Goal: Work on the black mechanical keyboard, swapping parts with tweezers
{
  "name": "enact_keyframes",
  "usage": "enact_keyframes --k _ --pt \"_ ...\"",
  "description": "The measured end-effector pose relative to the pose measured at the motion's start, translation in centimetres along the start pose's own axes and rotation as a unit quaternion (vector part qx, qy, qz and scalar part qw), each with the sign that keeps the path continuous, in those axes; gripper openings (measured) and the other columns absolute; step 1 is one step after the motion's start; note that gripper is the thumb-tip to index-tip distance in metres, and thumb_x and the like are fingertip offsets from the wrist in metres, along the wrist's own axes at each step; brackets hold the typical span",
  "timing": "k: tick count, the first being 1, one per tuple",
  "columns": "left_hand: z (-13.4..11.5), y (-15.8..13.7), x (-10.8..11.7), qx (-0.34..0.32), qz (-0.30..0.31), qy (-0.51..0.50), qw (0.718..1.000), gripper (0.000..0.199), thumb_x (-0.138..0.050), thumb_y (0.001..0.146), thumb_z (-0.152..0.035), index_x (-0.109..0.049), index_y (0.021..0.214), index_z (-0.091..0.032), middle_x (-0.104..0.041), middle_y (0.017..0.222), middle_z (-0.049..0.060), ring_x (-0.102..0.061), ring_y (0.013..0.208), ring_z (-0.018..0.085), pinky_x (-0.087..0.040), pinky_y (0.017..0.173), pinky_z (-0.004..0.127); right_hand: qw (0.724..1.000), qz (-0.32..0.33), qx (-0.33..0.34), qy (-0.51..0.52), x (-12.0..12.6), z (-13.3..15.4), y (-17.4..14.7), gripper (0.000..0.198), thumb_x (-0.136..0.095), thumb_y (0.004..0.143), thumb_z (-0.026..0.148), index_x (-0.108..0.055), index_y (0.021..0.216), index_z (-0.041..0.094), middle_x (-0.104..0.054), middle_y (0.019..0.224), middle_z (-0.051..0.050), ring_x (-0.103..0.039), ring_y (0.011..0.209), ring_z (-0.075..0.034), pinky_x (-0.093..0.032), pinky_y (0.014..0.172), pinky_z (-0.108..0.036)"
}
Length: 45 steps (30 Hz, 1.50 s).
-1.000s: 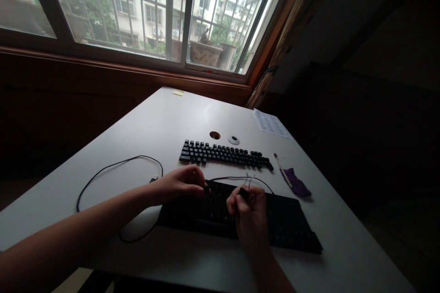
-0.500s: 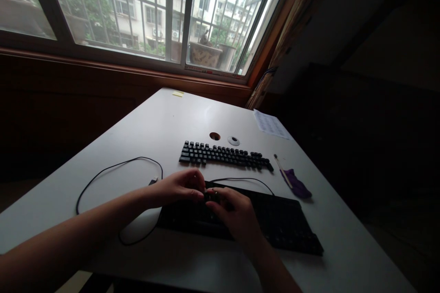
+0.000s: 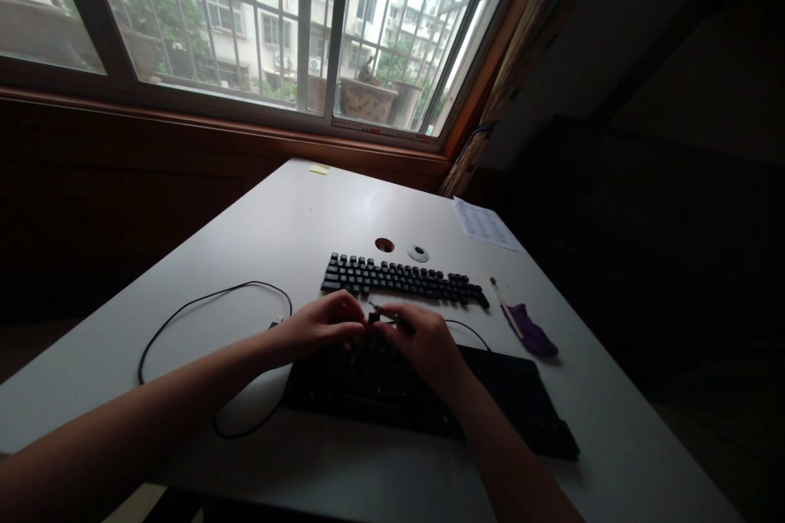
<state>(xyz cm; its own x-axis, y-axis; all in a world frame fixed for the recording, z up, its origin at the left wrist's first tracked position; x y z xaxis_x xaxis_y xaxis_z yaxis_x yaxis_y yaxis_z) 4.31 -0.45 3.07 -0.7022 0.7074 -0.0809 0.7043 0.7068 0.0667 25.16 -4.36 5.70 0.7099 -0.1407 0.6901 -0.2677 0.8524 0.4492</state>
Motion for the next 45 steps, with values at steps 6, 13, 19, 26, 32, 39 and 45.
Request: enact_keyframes --k 6,13,19,26,32,39,45 --pt "-0.1 -0.3 0.1 -0.116 -0.016 0.3 0.947 0.017 -0.062 0.093 -0.031 -0.066 0.093 -0.014 -0.068 0.081 0.004 -0.06 0.071 0.014 -0.046 0.066 0.025 0.989 0.05 -0.089 -0.105 -0.1 -4.6 3.6 0.016 -0.07 0.086 0.029 -0.075 0.1 0.021 -0.077 0.089 -0.004 -0.07 0.075 -0.019 -0.052 0.073 -0.028" --pt "1.0 -0.4 -0.2 -0.182 0.0 0.414 0.892 0.009 -0.061 0.092 -0.023 -0.066 0.092 -0.016 -0.069 0.082 0.004 -0.062 0.073 0.015 -0.045 0.067 0.024 0.984 0.077 -0.087 -0.137 -2.3 -7.3 4.2 0.017 -0.071 0.084 0.027 -0.075 0.101 0.025 -0.078 0.098 -0.005 -0.072 0.091 -0.024 -0.052 0.083 -0.032" --pt "1.2 -0.4 -0.2 -0.178 0.001 0.43 0.885 0.009 -0.061 0.091 -0.023 -0.067 0.092 -0.017 -0.068 0.083 0.004 -0.062 0.075 0.016 -0.046 0.069 0.024 0.984 0.067 -0.075 -0.145 -2.6 -7.8 3.9 0.02 -0.069 0.087 0.029 -0.074 0.106 0.025 -0.078 0.102 -0.006 -0.072 0.096 -0.024 -0.053 0.086 -0.034" --pt "1.2 -0.3 -0.2 -0.17 0.006 0.436 0.884 0.009 -0.06 0.091 -0.023 -0.067 0.093 -0.017 -0.068 0.084 0.005 -0.062 0.075 0.016 -0.046 0.07 0.024 0.989 0.04 -0.043 -0.135 -1.7 -7.7 3.4 0.017 -0.067 0.089 0.028 -0.075 0.104 0.025 -0.077 0.099 -0.005 -0.072 0.092 -0.022 -0.054 0.086 -0.033" --pt "1.3 -0.4 -0.2 -0.167 0.01 0.443 0.881 0.009 -0.059 0.092 -0.023 -0.066 0.093 -0.017 -0.068 0.085 0.005 -0.062 0.075 0.016 -0.046 0.07 0.024 0.989 0.055 -0.019 -0.137 -1.6 -7.7 3.1 0.02 -0.066 0.089 0.022 -0.078 0.103 0.028 -0.073 0.089 -0.003 -0.07 0.079 -0.017 -0.054 0.077 -0.027" --pt "1.4 -0.4 -0.3 -0.167 0.007 0.45 0.877 0.008 -0.061 0.091 -0.023 -0.067 0.093 -0.018 -0.068 0.085 0.004 -0.061 0.075 0.016 -0.045 0.07 0.024 0.99 0.062 -0.006 -0.127 -2.1 -7.9 3.3 0.024 -0.067 0.087 0.018 -0.078 0.104 0.03 -0.074 0.103 -0.001 -0.07 0.09 -0.017 -0.055 0.084 -0.029" --pt "1.2 -0.4 -0.3 -0.17 0.009 0.454 0.875 0.007 -0.061 0.091 -0.023 -0.066 0.093 -0.018 -0.067 0.085 0.004 -0.061 0.076 0.016 -0.045 0.07 0.024 0.991 0.062 -0.001 -0.121 -2.3 -7.9 3.5 0.024 -0.068 0.086 0.02 -0.078 0.104 0.031 -0.074 0.105 -0.001 -0.071 0.091 -0.017 -0.056 0.086 -0.03"
Point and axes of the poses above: each hand's wrist, its own y-axis towards the middle knuckle, its own x-axis out of the back of the hand, z = x × y, the point moved 2 cm from there along y, towards the middle knuckle
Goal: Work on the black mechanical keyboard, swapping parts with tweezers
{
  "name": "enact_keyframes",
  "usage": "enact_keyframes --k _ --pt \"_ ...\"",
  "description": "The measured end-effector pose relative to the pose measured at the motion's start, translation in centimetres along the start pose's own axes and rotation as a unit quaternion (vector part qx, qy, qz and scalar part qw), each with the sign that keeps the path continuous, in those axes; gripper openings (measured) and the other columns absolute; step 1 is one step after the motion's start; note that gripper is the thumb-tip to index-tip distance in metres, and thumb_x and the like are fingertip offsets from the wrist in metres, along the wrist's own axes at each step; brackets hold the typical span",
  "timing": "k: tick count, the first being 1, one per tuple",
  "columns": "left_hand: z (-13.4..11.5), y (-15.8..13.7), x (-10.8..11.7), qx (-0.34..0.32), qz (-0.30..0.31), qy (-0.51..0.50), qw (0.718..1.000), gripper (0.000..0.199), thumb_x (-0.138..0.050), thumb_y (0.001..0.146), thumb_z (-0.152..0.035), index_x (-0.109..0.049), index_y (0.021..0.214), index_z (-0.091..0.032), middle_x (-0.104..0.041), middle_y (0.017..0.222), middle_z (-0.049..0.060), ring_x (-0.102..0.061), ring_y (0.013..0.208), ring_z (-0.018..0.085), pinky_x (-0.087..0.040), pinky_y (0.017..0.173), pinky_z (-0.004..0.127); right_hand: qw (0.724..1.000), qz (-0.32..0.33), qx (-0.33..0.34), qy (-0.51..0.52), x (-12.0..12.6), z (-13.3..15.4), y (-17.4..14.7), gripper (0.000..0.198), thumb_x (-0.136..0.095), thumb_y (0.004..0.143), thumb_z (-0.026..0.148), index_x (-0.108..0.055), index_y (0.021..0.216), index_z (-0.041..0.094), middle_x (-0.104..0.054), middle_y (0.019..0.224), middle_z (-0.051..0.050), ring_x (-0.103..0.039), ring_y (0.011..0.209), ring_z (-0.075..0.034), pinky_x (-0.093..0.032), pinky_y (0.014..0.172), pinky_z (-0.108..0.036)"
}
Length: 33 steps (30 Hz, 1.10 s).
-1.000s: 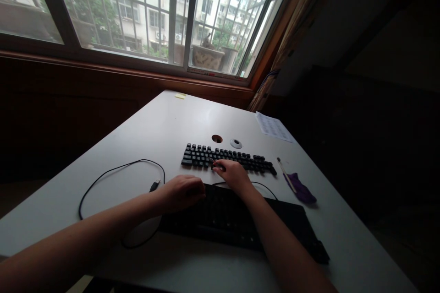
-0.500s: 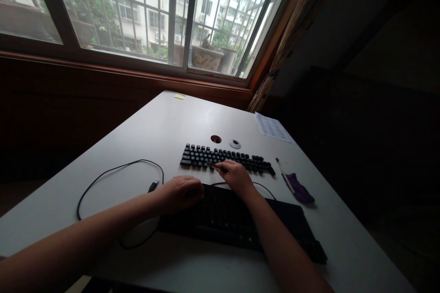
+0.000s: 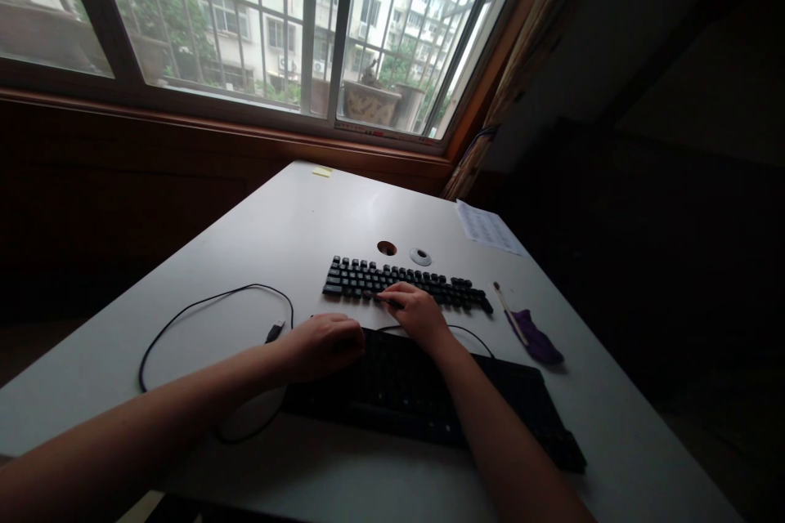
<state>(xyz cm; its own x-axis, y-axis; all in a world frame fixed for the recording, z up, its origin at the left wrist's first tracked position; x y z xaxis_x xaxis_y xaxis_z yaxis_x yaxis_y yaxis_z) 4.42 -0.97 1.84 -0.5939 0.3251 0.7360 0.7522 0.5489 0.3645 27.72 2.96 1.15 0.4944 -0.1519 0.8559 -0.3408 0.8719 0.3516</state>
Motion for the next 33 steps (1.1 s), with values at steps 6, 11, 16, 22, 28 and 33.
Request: enact_keyframes --k 6,11,16,22,28,33 --pt "0.1 0.0 -0.1 -0.002 0.005 -0.002 1.0 0.008 -0.059 0.092 -0.023 -0.065 0.092 -0.018 -0.067 0.085 0.004 -0.062 0.076 0.017 -0.046 0.07 0.025 1.0 0.002 0.001 -0.001 -0.3 0.3 0.2 0.027 -0.068 0.085 0.017 -0.078 0.105 0.032 -0.074 0.104 -0.001 -0.071 0.092 -0.018 -0.057 0.086 -0.03" --pt "0.2 0.0 -0.2 -0.003 0.005 -0.001 1.0 0.009 -0.058 0.093 -0.023 -0.066 0.093 -0.017 -0.067 0.085 0.005 -0.062 0.077 0.017 -0.046 0.071 0.025 1.0 0.003 -0.001 -0.002 -0.3 0.5 0.2 0.028 -0.068 0.086 0.016 -0.077 0.107 0.032 -0.074 0.104 -0.001 -0.071 0.093 -0.018 -0.056 0.088 -0.03" --pt "0.1 0.0 -0.2 -0.008 -0.001 0.007 1.0 0.01 -0.058 0.092 -0.023 -0.066 0.092 -0.017 -0.067 0.083 0.005 -0.061 0.075 0.017 -0.045 0.069 0.025 1.0 0.003 0.0 0.0 -0.3 0.6 0.2 0.03 -0.068 0.085 0.015 -0.077 0.107 0.032 -0.074 0.104 -0.001 -0.071 0.092 -0.018 -0.056 0.087 -0.03" --pt "0.2 -0.1 -0.2 -0.01 -0.003 0.005 1.0 0.009 -0.059 0.092 -0.024 -0.066 0.093 -0.017 -0.067 0.084 0.005 -0.06 0.075 0.017 -0.045 0.069 0.026 1.0 -0.024 -0.006 0.009 0.5 1.1 0.3 0.024 -0.065 0.09 0.022 -0.076 0.109 0.029 -0.073 0.098 -0.003 -0.07 0.089 -0.018 -0.055 0.085 -0.03" --pt "0.2 -0.1 -0.2 -0.007 0.003 0.001 1.0 0.006 -0.06 0.091 -0.021 -0.065 0.093 -0.018 -0.066 0.085 0.004 -0.06 0.076 0.016 -0.046 0.07 0.025 0.993 -0.075 -0.031 0.086 3.6 2.5 0.3 0.031 -0.051 0.099 0.04 -0.074 0.098 0.021 -0.07 0.08 -0.004 -0.067 0.078 -0.02 -0.051 0.076 -0.03" --pt "-0.2 0.0 -0.1 -0.02 0.006 -0.007 1.0 0.008 -0.058 0.092 -0.021 -0.065 0.093 -0.018 -0.066 0.086 0.005 -0.061 0.078 0.017 -0.046 0.072 0.026 0.979 -0.092 -0.08 0.164 6.0 3.8 -1.4 0.037 -0.037 0.103 0.044 -0.066 0.109 0.02 -0.068 0.086 -0.004 -0.064 0.081 -0.02 -0.05 0.078 -0.032"
Point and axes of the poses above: each hand's wrist, its own y-axis towards the middle knuckle, its own x-axis out of the back of the hand, z = x × y, the point moved 2 cm from there along y, towards the middle knuckle
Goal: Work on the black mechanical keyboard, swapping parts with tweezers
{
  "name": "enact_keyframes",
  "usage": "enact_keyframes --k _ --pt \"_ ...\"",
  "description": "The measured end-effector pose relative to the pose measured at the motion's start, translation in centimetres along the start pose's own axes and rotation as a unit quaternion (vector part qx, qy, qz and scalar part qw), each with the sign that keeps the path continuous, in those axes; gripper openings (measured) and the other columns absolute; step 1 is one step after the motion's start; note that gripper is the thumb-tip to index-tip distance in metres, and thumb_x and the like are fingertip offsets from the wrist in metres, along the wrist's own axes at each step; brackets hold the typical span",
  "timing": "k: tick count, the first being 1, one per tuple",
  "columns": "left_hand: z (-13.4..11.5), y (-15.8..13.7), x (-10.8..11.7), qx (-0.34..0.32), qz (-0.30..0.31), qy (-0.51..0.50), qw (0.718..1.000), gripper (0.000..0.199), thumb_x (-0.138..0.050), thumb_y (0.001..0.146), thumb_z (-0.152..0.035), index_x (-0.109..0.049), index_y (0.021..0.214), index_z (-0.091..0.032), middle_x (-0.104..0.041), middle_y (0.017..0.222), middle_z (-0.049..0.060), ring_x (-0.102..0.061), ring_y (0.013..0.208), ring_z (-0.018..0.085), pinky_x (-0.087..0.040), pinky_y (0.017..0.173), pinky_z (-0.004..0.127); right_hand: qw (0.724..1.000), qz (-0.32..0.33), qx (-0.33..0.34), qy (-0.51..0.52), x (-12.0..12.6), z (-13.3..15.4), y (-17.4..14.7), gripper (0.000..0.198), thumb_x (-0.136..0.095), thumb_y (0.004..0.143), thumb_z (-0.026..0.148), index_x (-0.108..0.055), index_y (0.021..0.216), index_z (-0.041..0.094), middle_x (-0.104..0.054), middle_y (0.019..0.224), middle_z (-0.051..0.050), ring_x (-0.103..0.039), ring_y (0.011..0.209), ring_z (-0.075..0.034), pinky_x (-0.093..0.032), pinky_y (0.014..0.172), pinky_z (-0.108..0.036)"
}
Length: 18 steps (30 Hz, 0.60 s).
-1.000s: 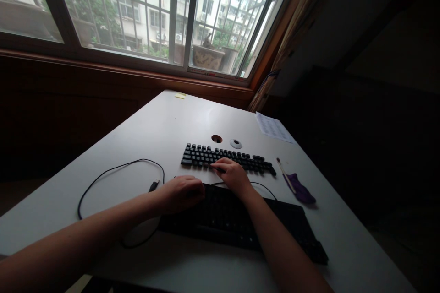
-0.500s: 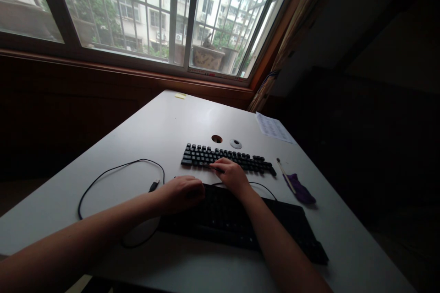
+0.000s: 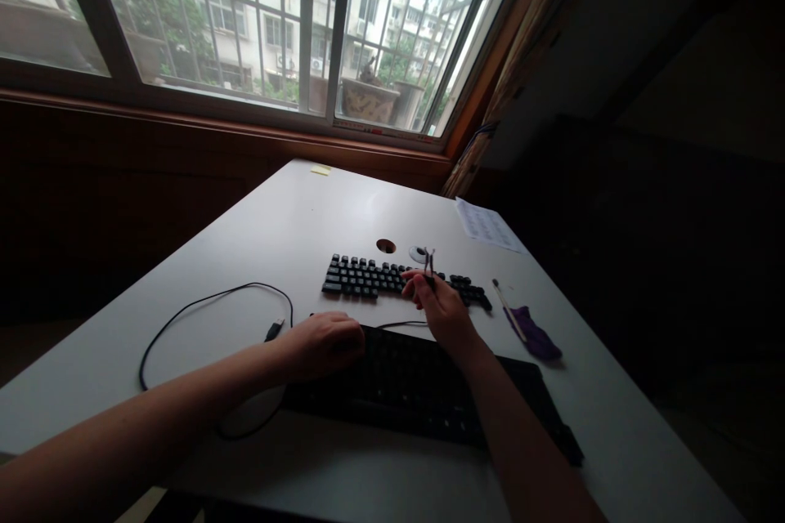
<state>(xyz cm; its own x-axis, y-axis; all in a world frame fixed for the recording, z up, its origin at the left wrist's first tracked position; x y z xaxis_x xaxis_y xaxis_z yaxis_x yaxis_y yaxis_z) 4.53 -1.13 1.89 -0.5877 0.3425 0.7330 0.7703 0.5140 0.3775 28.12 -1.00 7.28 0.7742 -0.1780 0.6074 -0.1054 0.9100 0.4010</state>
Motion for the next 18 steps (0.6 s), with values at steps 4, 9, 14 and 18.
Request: enact_keyframes --k 4,9,14,18 --pt "-0.4 0.0 0.1 -0.013 0.016 0.005 1.0 0.006 -0.059 0.09 -0.019 -0.064 0.093 -0.018 -0.066 0.086 0.006 -0.06 0.08 0.018 -0.046 0.072 0.026 0.999 -0.031 -0.005 -0.017 0.5 1.2 -3.2 0.032 -0.038 0.102 0.042 -0.064 0.101 0.023 -0.064 0.097 -0.005 -0.061 0.092 -0.021 -0.048 0.085 -0.034" --pt "-0.5 0.0 0.1 -0.032 0.023 0.024 0.999 0.004 -0.059 0.09 -0.017 -0.063 0.091 -0.017 -0.065 0.084 0.005 -0.058 0.08 0.018 -0.045 0.072 0.026 0.993 0.035 -0.103 0.053 -0.5 1.5 -7.6 0.024 -0.05 0.099 0.044 -0.054 0.109 0.022 -0.06 0.065 0.003 -0.057 0.057 -0.016 -0.046 0.058 -0.028" --pt "-0.4 0.0 -0.2 -0.053 0.02 0.033 0.998 0.006 -0.055 0.092 -0.016 -0.062 0.091 -0.017 -0.064 0.084 0.005 -0.057 0.079 0.018 -0.044 0.072 0.027 0.981 0.077 -0.124 0.127 -0.9 2.4 -9.6 0.017 -0.067 0.091 0.035 -0.057 0.094 0.022 -0.064 0.071 0.002 -0.062 0.061 -0.015 -0.047 0.058 -0.026" --pt "-0.4 0.0 -0.2 -0.058 0.014 0.043 0.997 0.007 -0.054 0.094 -0.019 -0.061 0.091 -0.017 -0.063 0.082 0.004 -0.056 0.078 0.018 -0.043 0.071 0.027 0.991 0.093 -0.053 0.084 -1.5 3.5 -9.4 0.008 -0.073 0.084 0.019 -0.065 0.082 0.021 -0.063 0.08 0.001 -0.062 0.071 -0.015 -0.046 0.066 -0.026"
Point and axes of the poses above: each hand's wrist, its own y-axis towards the middle knuckle, its own x-axis out of the back of the hand, z = x × y, the point moved 2 cm from there along y, towards the middle knuckle
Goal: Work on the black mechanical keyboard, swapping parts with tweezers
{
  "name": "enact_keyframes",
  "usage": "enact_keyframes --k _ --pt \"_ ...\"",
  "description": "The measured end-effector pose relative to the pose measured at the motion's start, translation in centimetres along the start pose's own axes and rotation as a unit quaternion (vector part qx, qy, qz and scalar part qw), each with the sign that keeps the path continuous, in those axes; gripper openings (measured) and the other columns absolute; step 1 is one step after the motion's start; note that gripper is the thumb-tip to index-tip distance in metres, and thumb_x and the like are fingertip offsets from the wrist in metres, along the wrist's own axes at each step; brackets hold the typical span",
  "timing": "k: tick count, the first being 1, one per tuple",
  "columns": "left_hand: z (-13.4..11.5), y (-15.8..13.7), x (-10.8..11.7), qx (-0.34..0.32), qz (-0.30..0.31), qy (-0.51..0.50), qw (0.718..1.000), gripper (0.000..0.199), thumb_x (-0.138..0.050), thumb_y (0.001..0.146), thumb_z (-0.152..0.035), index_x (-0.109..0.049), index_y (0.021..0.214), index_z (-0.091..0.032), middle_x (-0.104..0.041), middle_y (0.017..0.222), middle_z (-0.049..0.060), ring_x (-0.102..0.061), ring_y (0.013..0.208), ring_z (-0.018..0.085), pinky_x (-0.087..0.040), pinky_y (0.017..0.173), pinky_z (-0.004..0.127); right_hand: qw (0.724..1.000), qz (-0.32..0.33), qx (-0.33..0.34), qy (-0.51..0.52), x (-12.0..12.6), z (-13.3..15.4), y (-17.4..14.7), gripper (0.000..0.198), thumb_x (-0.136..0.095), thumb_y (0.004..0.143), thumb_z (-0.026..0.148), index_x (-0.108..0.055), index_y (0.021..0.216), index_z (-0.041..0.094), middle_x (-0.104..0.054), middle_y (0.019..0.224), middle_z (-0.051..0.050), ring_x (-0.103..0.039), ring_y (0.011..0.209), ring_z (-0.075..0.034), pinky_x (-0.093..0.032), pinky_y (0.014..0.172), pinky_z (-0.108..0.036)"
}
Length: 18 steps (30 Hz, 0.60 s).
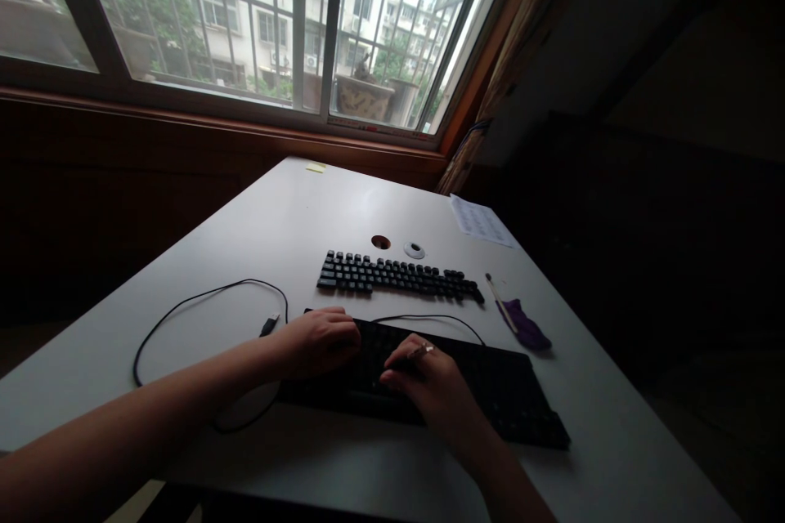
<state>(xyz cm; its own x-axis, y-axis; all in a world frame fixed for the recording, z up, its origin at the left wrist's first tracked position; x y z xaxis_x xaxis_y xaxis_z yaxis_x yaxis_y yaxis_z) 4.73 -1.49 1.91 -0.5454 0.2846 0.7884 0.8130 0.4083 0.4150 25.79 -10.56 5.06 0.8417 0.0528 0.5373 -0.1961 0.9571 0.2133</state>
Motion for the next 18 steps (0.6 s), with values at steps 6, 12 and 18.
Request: enact_keyframes --k 6,12,18 --pt "0.1 0.0 -0.1 -0.006 -0.009 0.003 1.0 0.011 -0.054 0.096 -0.022 -0.06 0.089 -0.017 -0.063 0.081 0.004 -0.056 0.076 0.017 -0.043 0.069 0.027 0.999 0.027 0.011 -0.039 -1.2 0.3 0.4 0.011 -0.077 0.079 0.013 -0.069 0.078 0.02 -0.06 0.08 0.001 -0.06 0.071 -0.014 -0.044 0.064 -0.025" --pt "0.0 0.0 0.0 -0.001 -0.006 0.005 1.0 0.009 -0.056 0.094 -0.021 -0.062 0.089 -0.017 -0.064 0.082 0.005 -0.057 0.077 0.018 -0.044 0.07 0.027 0.998 -0.018 0.048 -0.04 -1.8 -0.9 0.2 0.005 -0.069 0.086 0.018 -0.068 0.081 0.02 -0.063 0.079 -0.002 -0.06 0.073 -0.017 -0.045 0.068 -0.028" --pt "-0.4 0.2 0.4 -0.006 0.014 -0.003 1.0 0.006 -0.057 0.092 -0.021 -0.063 0.092 -0.017 -0.066 0.087 0.005 -0.058 0.081 0.018 -0.046 0.074 0.028 0.992 -0.094 -0.035 0.08 -1.2 -2.5 -0.1 0.019 -0.065 0.091 0.033 -0.065 0.077 0.02 -0.063 0.067 0.0 -0.059 0.065 -0.017 -0.045 0.064 -0.028"
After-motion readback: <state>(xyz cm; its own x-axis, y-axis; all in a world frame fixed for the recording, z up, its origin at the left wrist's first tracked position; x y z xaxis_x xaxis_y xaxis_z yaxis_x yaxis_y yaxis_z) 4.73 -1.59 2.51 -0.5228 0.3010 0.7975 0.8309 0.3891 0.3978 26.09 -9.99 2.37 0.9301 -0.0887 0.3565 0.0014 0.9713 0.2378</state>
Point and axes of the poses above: each hand's wrist, its own y-axis towards the middle knuckle, its own x-axis out of the back of the hand, z = x × y, the point moved 2 cm from there along y, towards the middle knuckle
